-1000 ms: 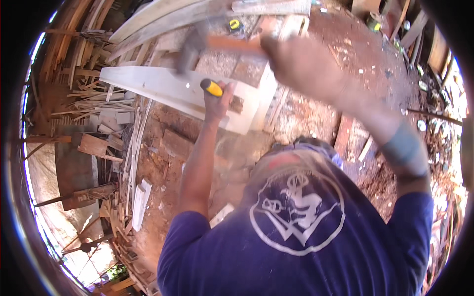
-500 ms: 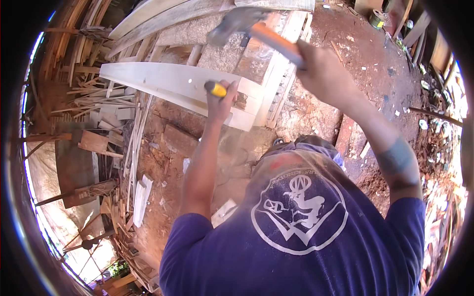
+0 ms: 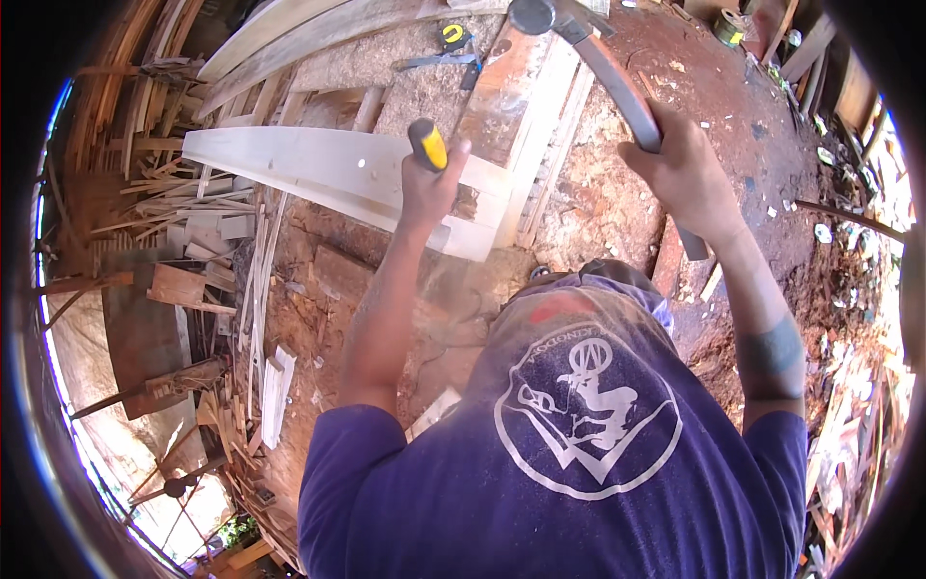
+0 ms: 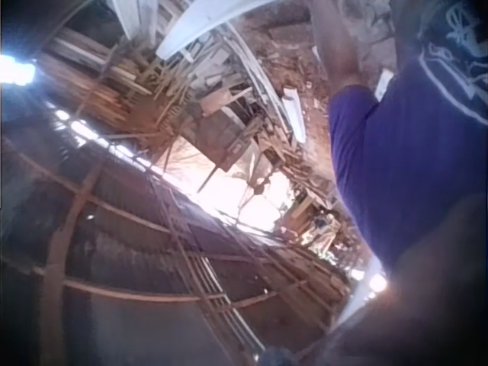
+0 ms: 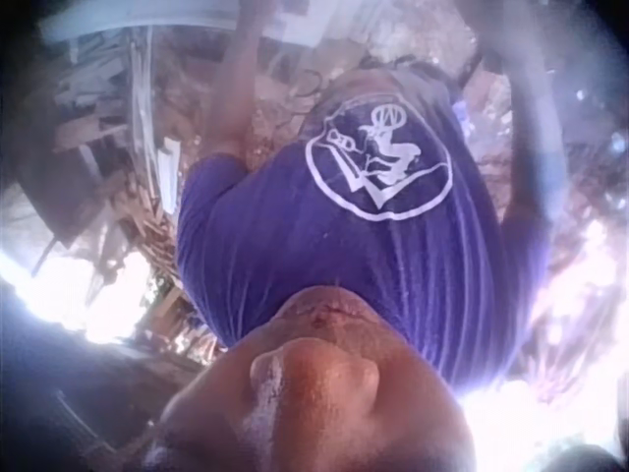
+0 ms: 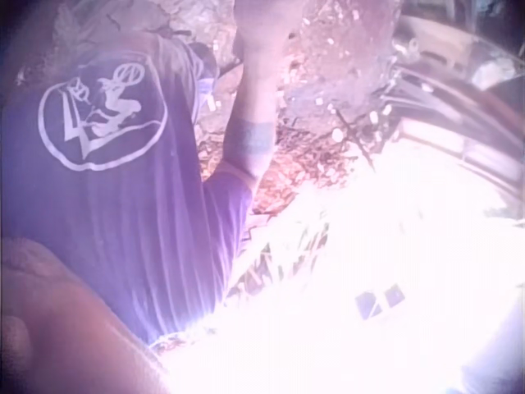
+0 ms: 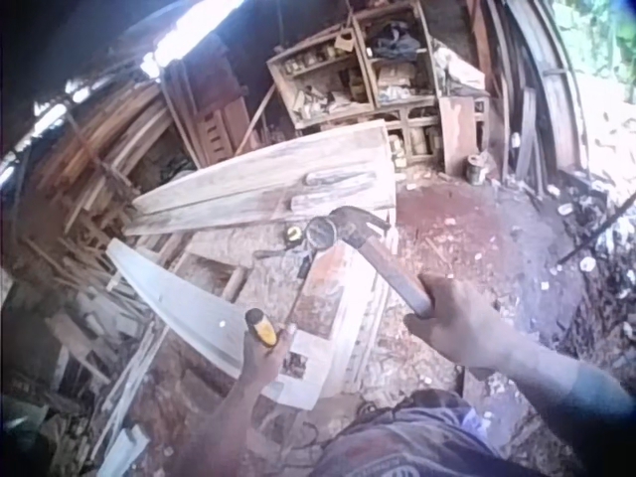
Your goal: The person uses a hammer and a chisel to carve out a section of a white wooden beam, hitting the chisel repeatedly with the hammer.
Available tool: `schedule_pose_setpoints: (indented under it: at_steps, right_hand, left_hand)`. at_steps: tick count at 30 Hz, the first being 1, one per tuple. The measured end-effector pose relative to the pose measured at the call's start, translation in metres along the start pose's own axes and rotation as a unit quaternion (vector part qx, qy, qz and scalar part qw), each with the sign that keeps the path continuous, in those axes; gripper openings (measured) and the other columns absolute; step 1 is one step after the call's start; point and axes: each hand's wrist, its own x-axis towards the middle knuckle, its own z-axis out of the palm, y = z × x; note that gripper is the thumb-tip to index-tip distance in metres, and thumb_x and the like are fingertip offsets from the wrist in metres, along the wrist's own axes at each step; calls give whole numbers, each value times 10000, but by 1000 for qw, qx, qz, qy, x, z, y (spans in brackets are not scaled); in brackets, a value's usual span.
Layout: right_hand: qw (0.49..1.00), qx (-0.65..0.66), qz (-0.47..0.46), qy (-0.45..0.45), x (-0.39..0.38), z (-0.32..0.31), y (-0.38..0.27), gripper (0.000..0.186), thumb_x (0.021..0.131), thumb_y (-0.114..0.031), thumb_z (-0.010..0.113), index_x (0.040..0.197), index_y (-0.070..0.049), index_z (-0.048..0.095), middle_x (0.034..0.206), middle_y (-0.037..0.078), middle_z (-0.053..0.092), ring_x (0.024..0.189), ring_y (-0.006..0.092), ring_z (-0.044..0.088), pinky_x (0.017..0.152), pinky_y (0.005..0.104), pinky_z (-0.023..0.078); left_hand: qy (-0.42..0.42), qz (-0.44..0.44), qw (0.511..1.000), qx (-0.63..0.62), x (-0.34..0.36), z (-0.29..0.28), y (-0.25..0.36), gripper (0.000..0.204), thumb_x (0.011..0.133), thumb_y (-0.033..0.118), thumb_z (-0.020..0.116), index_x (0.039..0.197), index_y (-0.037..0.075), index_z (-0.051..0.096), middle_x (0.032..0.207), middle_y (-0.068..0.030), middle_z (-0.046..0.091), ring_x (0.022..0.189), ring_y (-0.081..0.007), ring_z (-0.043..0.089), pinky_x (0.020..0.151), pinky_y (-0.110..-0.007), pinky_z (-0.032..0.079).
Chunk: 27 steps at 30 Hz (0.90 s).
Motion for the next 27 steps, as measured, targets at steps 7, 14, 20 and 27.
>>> schedule_pose_setpoints:
  at_steps: [7, 14, 20, 27]
  right_hand:
    - [995, -27, -92, -13, 8, 6, 1, 231, 868, -129, 693, 1009, 44, 636, 722, 160, 639, 643, 234, 628, 665, 412, 494]
    - [886, -176, -373, 213, 32, -19, -76, 200, 883, -116, 679, 998, 44, 645, 740, 157, 683, 623, 290, 680, 584, 411, 535]
    - [924, -278, -257, -56, 18, 47, -34, 160, 923, -41, 544, 1066, 0, 604, 728, 187, 685, 660, 339, 718, 590, 457, 584]
    - [904, 5, -385, 183, 27, -4, -93, 188, 919, -125, 641, 1055, 4, 655, 715, 230, 658, 634, 327, 705, 551, 424, 559]
  left_hand:
    - [17, 40, 998, -42, -12, -1, -14, 414, 997, 159, 662, 675, 105, 408, 582, 32, 438, 521, -62, 402, 487, -258, 348]
    - [60, 12, 995, -83, -17, -1, -17, 411, 965, 170, 704, 641, 107, 460, 585, 65, 470, 523, -43, 433, 476, -255, 346]
    - [67, 50, 996, -42, -13, 8, -24, 402, 967, 179, 706, 648, 110, 471, 590, 67, 481, 525, -32, 418, 474, -256, 327]
    - [45, 19, 996, -78, -17, 4, -20, 399, 962, 150, 707, 642, 111, 472, 588, 75, 472, 530, -22, 406, 476, -261, 321]
